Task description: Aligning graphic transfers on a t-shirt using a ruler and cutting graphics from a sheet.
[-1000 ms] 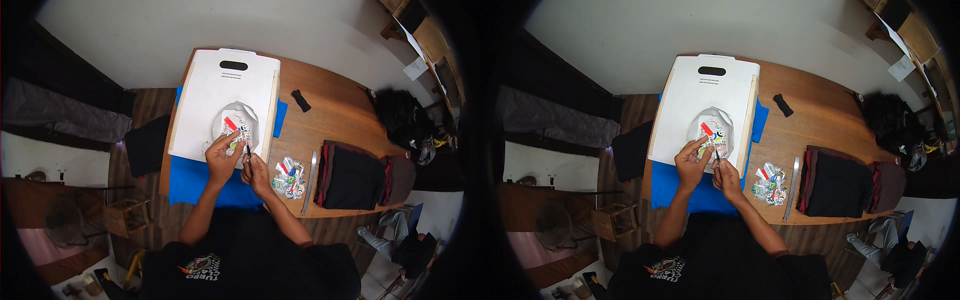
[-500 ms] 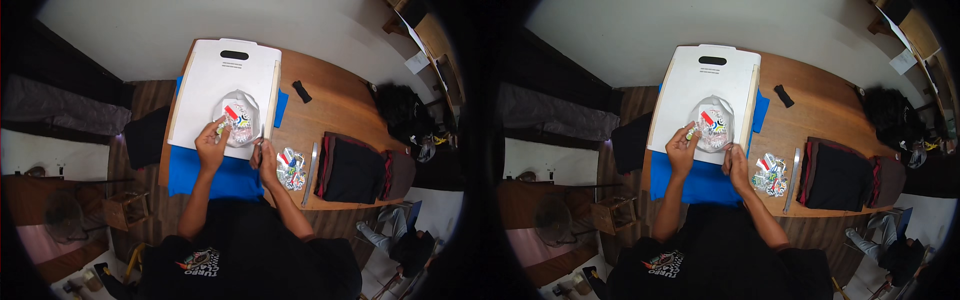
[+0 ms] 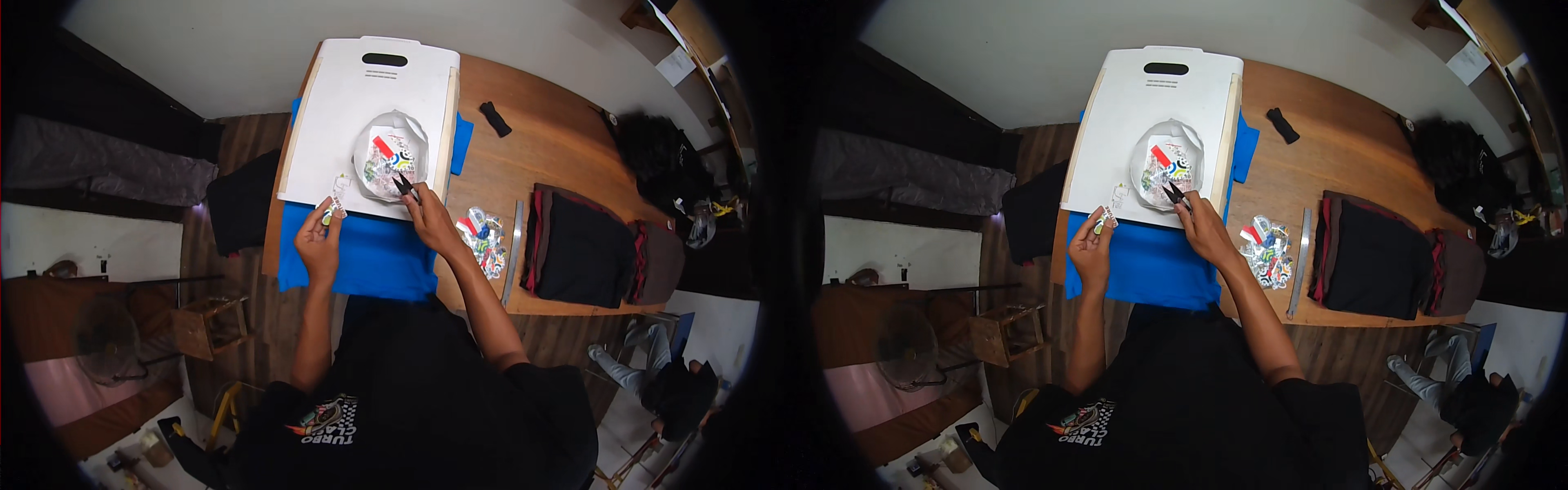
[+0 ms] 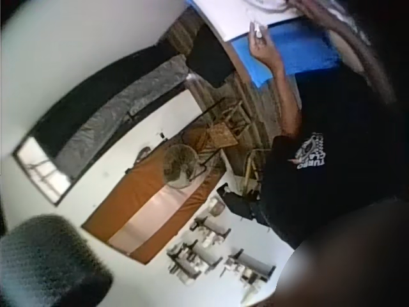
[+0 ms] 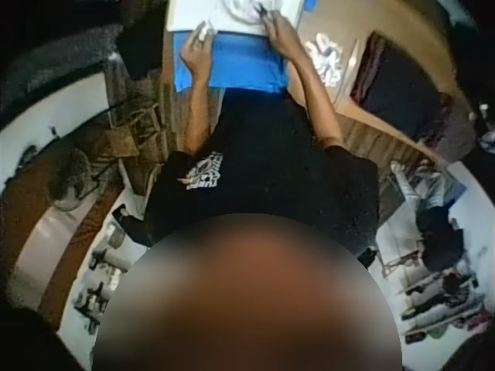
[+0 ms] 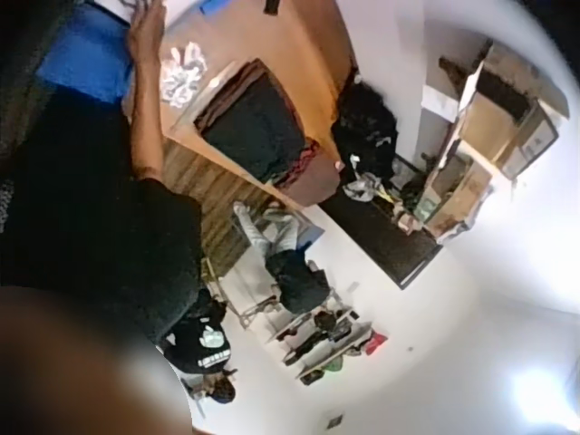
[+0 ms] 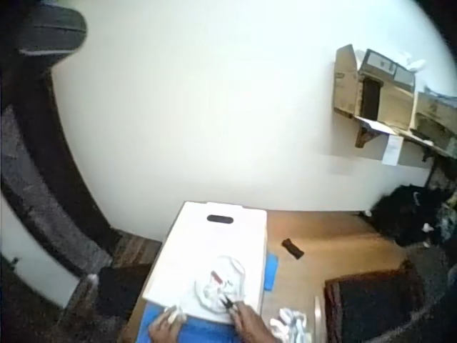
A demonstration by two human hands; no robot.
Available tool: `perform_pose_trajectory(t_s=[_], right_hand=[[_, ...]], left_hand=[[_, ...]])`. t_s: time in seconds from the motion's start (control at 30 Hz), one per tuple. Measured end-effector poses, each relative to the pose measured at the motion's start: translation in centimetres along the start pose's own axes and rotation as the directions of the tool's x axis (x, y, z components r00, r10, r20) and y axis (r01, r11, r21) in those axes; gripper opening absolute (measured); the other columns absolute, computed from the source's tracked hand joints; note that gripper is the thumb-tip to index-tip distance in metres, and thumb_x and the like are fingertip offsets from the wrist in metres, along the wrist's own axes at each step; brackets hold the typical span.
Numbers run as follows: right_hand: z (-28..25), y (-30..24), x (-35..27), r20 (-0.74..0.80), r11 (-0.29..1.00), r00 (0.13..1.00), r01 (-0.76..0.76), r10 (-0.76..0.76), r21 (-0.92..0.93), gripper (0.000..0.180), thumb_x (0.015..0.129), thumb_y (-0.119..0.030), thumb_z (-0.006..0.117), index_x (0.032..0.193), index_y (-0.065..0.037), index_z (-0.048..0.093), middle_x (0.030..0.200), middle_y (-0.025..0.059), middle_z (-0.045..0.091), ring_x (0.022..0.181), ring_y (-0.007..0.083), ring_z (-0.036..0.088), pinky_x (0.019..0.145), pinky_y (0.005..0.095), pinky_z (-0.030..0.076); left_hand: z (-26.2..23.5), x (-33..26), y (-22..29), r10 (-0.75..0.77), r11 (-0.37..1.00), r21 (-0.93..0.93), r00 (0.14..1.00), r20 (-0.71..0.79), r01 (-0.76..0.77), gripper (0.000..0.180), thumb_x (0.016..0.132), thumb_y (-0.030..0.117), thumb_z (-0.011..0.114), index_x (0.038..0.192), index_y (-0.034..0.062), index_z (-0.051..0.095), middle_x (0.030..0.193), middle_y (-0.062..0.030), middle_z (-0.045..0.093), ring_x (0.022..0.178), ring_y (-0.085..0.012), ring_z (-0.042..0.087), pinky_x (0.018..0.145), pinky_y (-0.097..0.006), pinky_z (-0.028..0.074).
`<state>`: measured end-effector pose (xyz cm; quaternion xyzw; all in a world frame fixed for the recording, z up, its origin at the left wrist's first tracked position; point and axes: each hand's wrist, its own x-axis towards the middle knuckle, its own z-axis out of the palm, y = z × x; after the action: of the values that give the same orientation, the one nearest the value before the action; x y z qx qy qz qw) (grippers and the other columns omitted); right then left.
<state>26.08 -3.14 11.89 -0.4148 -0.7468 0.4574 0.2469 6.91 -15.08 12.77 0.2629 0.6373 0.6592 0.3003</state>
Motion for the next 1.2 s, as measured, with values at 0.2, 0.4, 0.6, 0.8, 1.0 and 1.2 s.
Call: perform_pose_trajectory(t_s=[0.2, 0.4, 0.6, 0.8, 1.0, 1.2], right_hand=[[1.6, 0.4, -2.4, -0.017, 0.998, 0.998, 0.053, -0.052, 0.038, 0.026, 0.108, -0.023, 0.051, 0.12, 0.0, 0.055, 0.097, 0.0224, 0.06, 0.088, 0.0344, 0.061, 0.08, 0.0426, 0.047], [4.3, 1.5, -5.6, -0.412, 0.849, 0.91, 0.173, 0.057, 0.499, 0.022, 0.111, -0.021, 0.047, 0.125, -0.005, 0.053, 0.094, 0.0031, 0.056, 0.079, 0.0096, 0.053, 0.071, 0.0252, 0.045], [5.2, 3.3, -9.8, -0.27, 0.767, 0.938, 0.008, 0.215, 0.641, 0.03, 0.1, -0.016, 0.069, 0.123, -0.001, 0.055, 0.092, -0.001, 0.057, 0.08, 0.005, 0.054, 0.071, 0.0208, 0.045], [4.7, 2.4, -13.0, -0.116, 0.657, 0.931, -0.151, 0.345, 0.738, 0.017, 0.098, -0.013, 0.071, 0.108, 0.0, 0.065, 0.094, 0.0014, 0.066, 0.085, 0.0068, 0.062, 0.079, 0.0213, 0.05], [5.9, 3.0, -14.8, -0.181, 0.676, 0.858, -0.231, 0.48, 0.7, 0.01, 0.1, -0.012, 0.068, 0.103, -0.003, 0.067, 0.086, -0.0039, 0.064, 0.075, 0.0016, 0.054, 0.066, 0.019, 0.041], [6.7, 7.7, -15.8, -0.353, 0.615, 0.622, -0.271, 0.699, 0.741, 0.016, 0.1, -0.022, 0.069, 0.101, -0.007, 0.068, 0.076, -0.0075, 0.058, 0.058, 0.0, 0.04, 0.05, 0.0211, 0.028]], left_hand=[[0.5, -0.6, -0.6, 0.017, 0.999, -0.041, 0.999, 0.044, -0.015, 0.034, 0.095, -0.006, 0.068, 0.128, -0.0099, 0.064, 0.112, -0.0155, 0.071, 0.098, -0.0139, 0.069, 0.086, -0.025, 0.055], [1.6, -0.9, -0.9, 0.066, 0.996, 0.051, 0.973, 0.219, -0.08, 0.014, 0.093, -0.008, 0.069, 0.107, -0.006, 0.073, 0.097, -0.0074, 0.071, 0.089, -0.0099, 0.066, 0.078, -0.022, 0.052], [2.7, -3.0, -1.9, -0.161, 0.986, 0.139, 0.706, 0.69, 0.089, 0.027, 0.091, -0.007, 0.071, 0.104, 0.0029, 0.05, 0.097, -0.008, 0.071, 0.091, -0.0102, 0.066, 0.078, -0.025, 0.052], [2.3, -2.7, -3.1, -0.233, 0.967, 0.254, 0.49, 0.84, 0.024, 0.031, 0.09, 0.001, 0.074, 0.102, 0.0058, 0.046, 0.087, -0.0074, 0.07, 0.082, -0.0076, 0.064, 0.073, -0.025, 0.051], [2.4, -1.8, -4.7, -0.209, 0.965, 0.255, 0.422, 0.882, -0.055, 0.032, 0.09, 0.006, 0.076, 0.114, 0.0026, 0.056, 0.088, -0.0076, 0.074, 0.08, -0.0087, 0.065, 0.073, -0.025, 0.05], [0.9, -2.0, -6.9, -0.207, 0.936, 0.307, 0.438, 0.875, -0.17, 0.037, 0.092, 0.013, 0.076, 0.125, 0.0047, 0.06, 0.103, -0.007, 0.074, 0.088, -0.014, 0.068, 0.078, -0.029, 0.051]])
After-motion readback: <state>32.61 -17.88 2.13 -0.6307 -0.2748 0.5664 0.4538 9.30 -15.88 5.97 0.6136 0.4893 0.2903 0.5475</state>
